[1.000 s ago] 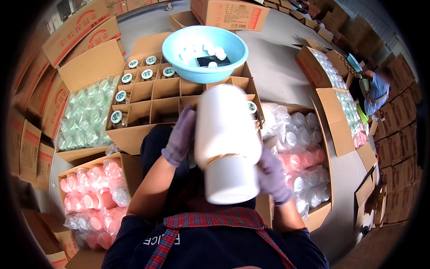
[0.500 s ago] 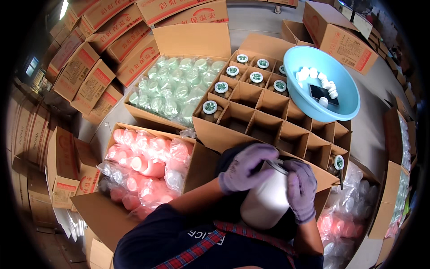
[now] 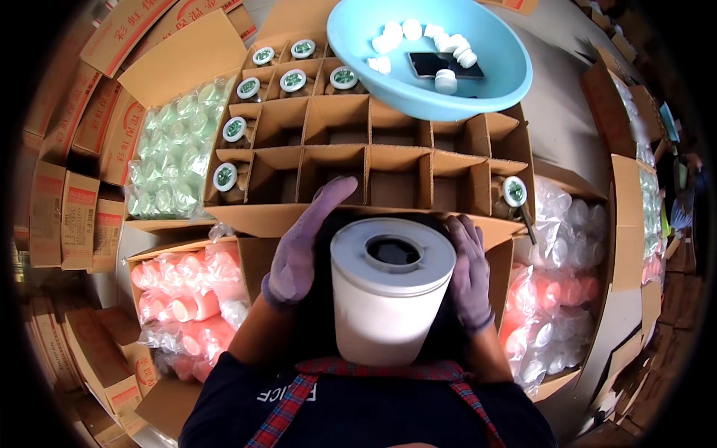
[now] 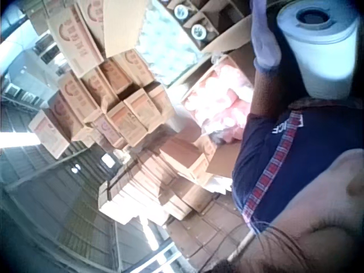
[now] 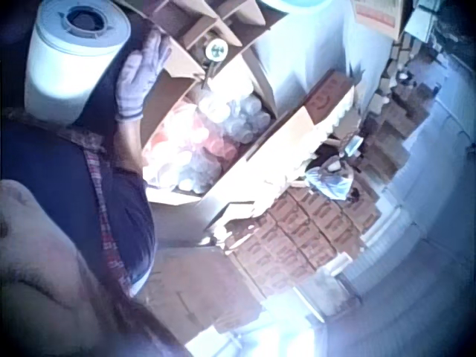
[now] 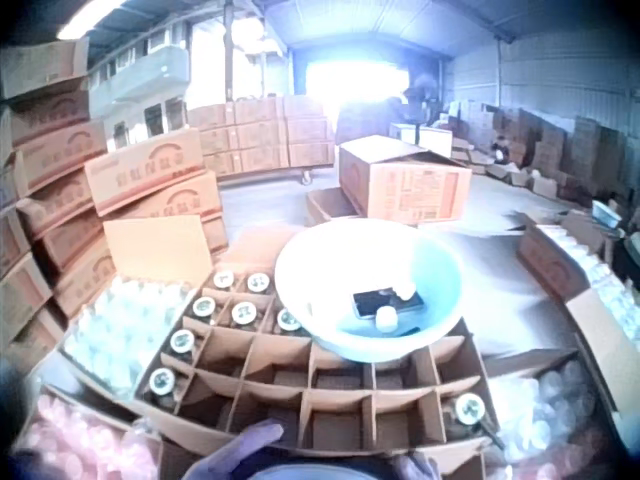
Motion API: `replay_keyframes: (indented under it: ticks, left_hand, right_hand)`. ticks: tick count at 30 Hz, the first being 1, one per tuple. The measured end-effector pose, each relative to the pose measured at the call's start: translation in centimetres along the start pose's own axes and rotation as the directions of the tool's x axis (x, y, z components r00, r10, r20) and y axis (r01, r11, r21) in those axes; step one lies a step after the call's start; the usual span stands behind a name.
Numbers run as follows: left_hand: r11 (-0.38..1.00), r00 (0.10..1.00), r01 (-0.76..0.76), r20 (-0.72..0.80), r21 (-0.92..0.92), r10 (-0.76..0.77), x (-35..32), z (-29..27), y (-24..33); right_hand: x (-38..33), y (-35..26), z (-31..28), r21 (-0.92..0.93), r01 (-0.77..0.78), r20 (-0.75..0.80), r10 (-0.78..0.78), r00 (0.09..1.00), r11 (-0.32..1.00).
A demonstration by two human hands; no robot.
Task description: The person assembles thermos bottles by hand, picking up pink and white bodies, inserting internal components, and screwing on lids. They then wrap the assembled units in plastic bags and place them into cardboard boxes.
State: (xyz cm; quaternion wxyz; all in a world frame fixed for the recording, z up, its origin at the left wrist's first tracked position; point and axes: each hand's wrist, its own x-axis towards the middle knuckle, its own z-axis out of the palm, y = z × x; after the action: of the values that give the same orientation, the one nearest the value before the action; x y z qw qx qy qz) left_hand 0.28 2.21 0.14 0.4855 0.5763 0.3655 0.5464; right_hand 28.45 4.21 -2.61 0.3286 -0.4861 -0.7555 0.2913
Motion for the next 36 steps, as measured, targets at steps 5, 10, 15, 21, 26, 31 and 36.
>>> replay_keyframes:
  ticks: [5, 10, 15, 21, 26, 31, 36]
  left_hand:
    - [0.987, 0.988, 0.15, -0.029, 0.051, -0.149, -0.8, 1.2, 1.3]
    - [0.999, 0.966, -0.012, 0.258, 0.038, 0.002, 0.7, 0.6, 1.6]
    - [0.89, 0.94, 0.273, -0.095, -0.365, -0.328, 4.8, 0.9, 2.6]
    - [0.993, 0.951, -0.031, -0.31, -0.112, -0.006, 4.5, 2.4, 2.6]
    - [0.958, 0.944, -0.046, -0.327, -0.283, -0.051, 4.5, 2.9, 3.4]
    - [0.968, 0.925, -0.045, -0.377, -0.246, -0.052, 4.6, 2.5, 2.1]
    - [0.982, 0.927, -0.096, -0.375, -0.163, 0.028, 4.5, 2.2, 1.5]
  right_hand:
    - [-0.3, -3.0, -0.5, 0.329, 0.042, 0.067, -0.068, 0.995, 0.943]
    - [1.9, -4.8, -1.3, 0.463, 0.229, 0.018, -0.267, 0.964, 0.856]
    - [12.3, -6.5, -0.2, 0.418, 0.191, -0.218, -0.106, 0.97, 0.888]
    - [13.0, -8.3, -1.4, 0.254, -0.023, 0.279, -0.05, 0.959, 0.967]
    - [13.0, -8.4, -0.7, 0.239, 0.145, 0.213, -0.197, 0.957, 0.96]
    - [13.1, -7.2, 0.5, 0.117, 0.404, 0.051, -0.412, 0.91, 0.907]
    - [13.5, -7.2, 1.4, 0.329, -0.053, 0.271, -0.04, 0.962, 0.943]
